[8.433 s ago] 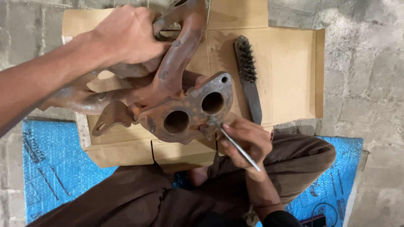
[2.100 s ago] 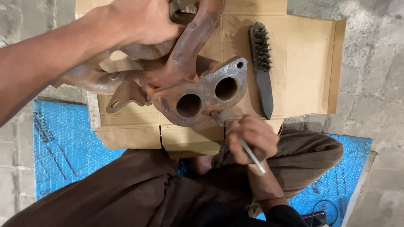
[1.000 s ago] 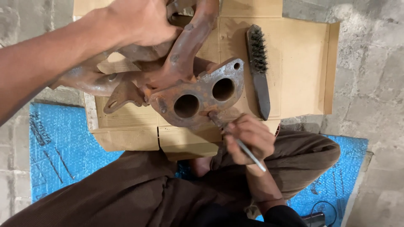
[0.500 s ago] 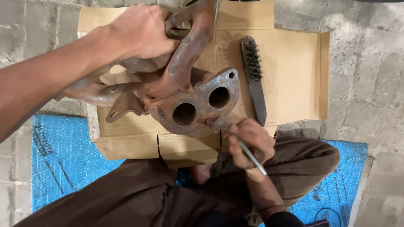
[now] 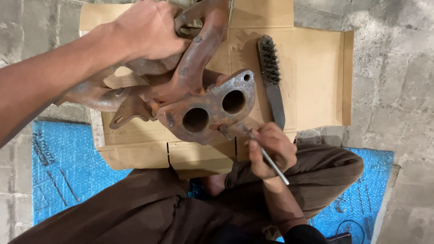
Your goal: Cleaning carbon buildup and rust from exhaust manifold ports using a wire brush and a scraper.
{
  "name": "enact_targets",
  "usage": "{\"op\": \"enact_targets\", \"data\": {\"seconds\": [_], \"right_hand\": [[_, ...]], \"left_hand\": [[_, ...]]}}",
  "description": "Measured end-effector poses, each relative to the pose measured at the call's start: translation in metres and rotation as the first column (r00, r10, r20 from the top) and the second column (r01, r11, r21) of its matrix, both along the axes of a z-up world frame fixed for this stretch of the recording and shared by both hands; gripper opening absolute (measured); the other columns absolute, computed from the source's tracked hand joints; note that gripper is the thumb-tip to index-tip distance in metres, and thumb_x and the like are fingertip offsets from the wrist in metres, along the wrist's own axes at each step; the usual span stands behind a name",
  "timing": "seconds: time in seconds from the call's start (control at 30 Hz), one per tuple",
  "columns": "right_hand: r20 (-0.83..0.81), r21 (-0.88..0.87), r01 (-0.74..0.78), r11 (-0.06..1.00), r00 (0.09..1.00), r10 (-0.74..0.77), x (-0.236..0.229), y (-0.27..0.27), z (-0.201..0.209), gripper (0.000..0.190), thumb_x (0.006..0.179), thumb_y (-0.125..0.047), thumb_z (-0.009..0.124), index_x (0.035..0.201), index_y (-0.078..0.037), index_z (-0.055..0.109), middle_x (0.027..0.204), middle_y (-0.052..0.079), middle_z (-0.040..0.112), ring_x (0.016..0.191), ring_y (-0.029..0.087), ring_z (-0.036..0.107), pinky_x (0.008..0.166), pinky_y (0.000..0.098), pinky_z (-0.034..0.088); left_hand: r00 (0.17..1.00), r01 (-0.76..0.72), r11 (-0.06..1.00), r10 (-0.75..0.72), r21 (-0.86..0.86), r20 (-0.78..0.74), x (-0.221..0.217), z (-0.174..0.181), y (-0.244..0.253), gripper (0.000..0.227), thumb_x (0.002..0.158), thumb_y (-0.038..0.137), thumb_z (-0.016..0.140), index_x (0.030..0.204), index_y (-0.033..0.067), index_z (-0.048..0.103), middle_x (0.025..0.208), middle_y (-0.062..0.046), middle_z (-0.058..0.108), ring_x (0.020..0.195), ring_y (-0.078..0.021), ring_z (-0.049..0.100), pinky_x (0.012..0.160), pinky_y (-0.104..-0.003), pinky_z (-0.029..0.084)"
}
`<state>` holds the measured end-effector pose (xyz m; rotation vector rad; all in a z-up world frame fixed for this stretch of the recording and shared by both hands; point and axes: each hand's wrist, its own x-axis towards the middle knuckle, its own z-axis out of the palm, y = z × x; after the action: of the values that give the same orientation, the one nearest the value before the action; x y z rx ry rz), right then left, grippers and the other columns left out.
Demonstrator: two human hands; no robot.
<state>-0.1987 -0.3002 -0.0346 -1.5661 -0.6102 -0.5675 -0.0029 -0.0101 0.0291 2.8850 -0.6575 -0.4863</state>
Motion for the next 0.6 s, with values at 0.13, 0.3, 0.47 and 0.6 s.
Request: {"op": "enact_targets", "data": {"seconds": [0.13, 0.3, 0.47, 0.6], "right_hand": [[0.044, -0.057, -0.157, 0.986, 0.986, 0.16, 0.003, 0.003, 0.009, 0.009, 0.076, 0.002, 0.069, 0.08, 0.005, 0.062, 0.066, 0.012, 0.059, 0.051, 0.02, 0.048, 0.053, 0.0319, 0.046], [0.034, 0.012, -0.012, 1.0, 0.999, 0.011, 0.001, -0.007, -0.019, 0.01, 0.083, -0.002, 0.067, 0.091, -0.005, 0.062, 0.078, 0.011, 0.072, 0.052, 0.013, 0.057, 0.059, 0.0281, 0.051], [0.101, -0.029, -0.125, 0.992, 0.987, 0.127, -0.002, 0.001, -0.015, 0.008, 0.078, -0.004, 0.073, 0.084, -0.002, 0.068, 0.066, 0.008, 0.067, 0.049, 0.015, 0.052, 0.047, 0.0276, 0.048], [0.042, -0.042, -0.023, 0.999, 0.999, 0.024, 0.001, 0.005, 0.009, 0.008, 0.077, 0.005, 0.069, 0.083, 0.005, 0.063, 0.064, 0.012, 0.062, 0.052, 0.019, 0.051, 0.057, 0.0306, 0.049]], "left_hand": [[0.997, 0.014, 0.99, -0.004, -0.138, 0.073, -0.002, -0.002, 0.002, 0.036, 0.093, 0.022, 0.069, 0.102, -0.0127, 0.071, 0.076, -0.027, 0.071, 0.043, -0.0326, 0.059, 0.039, -0.039, 0.052], [0.998, -0.039, 0.992, 0.044, -0.118, 0.036, -0.001, -0.004, 0.001, 0.045, 0.095, 0.026, 0.073, 0.114, -0.0149, 0.066, 0.075, -0.028, 0.07, 0.044, -0.0325, 0.062, 0.036, -0.038, 0.052], [0.997, -0.064, 0.993, 0.068, -0.102, 0.039, 0.001, -0.011, 0.004, 0.05, 0.1, 0.034, 0.075, 0.119, -0.0117, 0.066, 0.084, -0.027, 0.073, 0.051, -0.0348, 0.067, 0.044, -0.04, 0.057], [0.994, -0.012, 0.989, 0.028, -0.149, 0.109, 0.002, -0.018, 0.007, 0.046, 0.096, 0.031, 0.076, 0.115, -0.0106, 0.068, 0.087, -0.026, 0.073, 0.058, -0.0375, 0.067, 0.052, -0.042, 0.057]]}}
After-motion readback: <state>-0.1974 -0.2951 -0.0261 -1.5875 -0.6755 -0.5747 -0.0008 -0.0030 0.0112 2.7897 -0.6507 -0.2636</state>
